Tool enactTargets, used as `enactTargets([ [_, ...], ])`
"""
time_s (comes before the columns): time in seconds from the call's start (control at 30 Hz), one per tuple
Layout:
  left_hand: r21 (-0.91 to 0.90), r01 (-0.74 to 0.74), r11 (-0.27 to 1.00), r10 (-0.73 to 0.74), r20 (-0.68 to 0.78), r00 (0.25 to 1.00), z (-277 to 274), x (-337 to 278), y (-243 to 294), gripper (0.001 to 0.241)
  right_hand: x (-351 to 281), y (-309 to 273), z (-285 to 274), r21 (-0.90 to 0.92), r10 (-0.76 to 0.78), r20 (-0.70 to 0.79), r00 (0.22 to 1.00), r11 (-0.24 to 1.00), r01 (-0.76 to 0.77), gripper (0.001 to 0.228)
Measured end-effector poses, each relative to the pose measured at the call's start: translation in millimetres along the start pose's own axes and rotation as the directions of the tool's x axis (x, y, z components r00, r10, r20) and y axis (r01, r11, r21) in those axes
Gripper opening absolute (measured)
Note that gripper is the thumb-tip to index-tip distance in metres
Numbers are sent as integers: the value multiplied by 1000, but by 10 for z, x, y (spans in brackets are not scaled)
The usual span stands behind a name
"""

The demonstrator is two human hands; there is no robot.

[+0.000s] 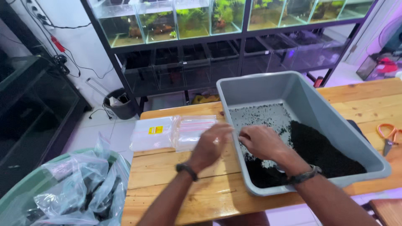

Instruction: The person scoops dark granular substrate from a gray tub into small zip-top bags using a plastic scoop. After filling each bag, they seal it and place it into a green basin. The process is repeated multiple times.

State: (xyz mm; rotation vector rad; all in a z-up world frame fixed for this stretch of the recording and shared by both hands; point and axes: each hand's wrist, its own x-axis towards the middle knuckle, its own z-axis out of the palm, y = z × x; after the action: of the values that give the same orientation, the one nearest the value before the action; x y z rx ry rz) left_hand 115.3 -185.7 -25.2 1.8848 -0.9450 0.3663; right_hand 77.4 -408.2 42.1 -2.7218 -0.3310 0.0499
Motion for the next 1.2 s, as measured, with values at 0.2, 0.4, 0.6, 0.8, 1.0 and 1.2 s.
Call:
enactTargets([
  [0.2, 626, 299, 720, -473, 127, 872, -266, -395, -1547, 49, 80, 47, 118, -71, 27, 9, 1000, 997, -26, 26],
  [0.4, 760, 377, 529, -701, 142, 699, -345, -237, -1725, 74, 156, 134, 196, -96, 36, 5, 999, 995, -35, 24],
  [0.6, 771, 353, 530, -684, 143, 715, -201, -229, -2112, 11, 182, 182, 252, -79, 62, -9, 998, 995, -63, 26],
  [0.8, 406, 438, 802, -544, 194, 816, -564, -209, -1105, 36, 223, 238, 263, -154, 24, -101, 995, 987, -40, 27],
  [1.0, 595, 390, 703, -632, 272, 726, -493, -232, -1360, 62, 56, -38, 218, 22, -224, -267, 937, 971, 238, 34],
  [1.2, 662, 325, 675, -568, 186, 802, -332, -360, -1859, 28, 102, 127, 378, -45, -348, -287, 892, 936, 350, 27],
])
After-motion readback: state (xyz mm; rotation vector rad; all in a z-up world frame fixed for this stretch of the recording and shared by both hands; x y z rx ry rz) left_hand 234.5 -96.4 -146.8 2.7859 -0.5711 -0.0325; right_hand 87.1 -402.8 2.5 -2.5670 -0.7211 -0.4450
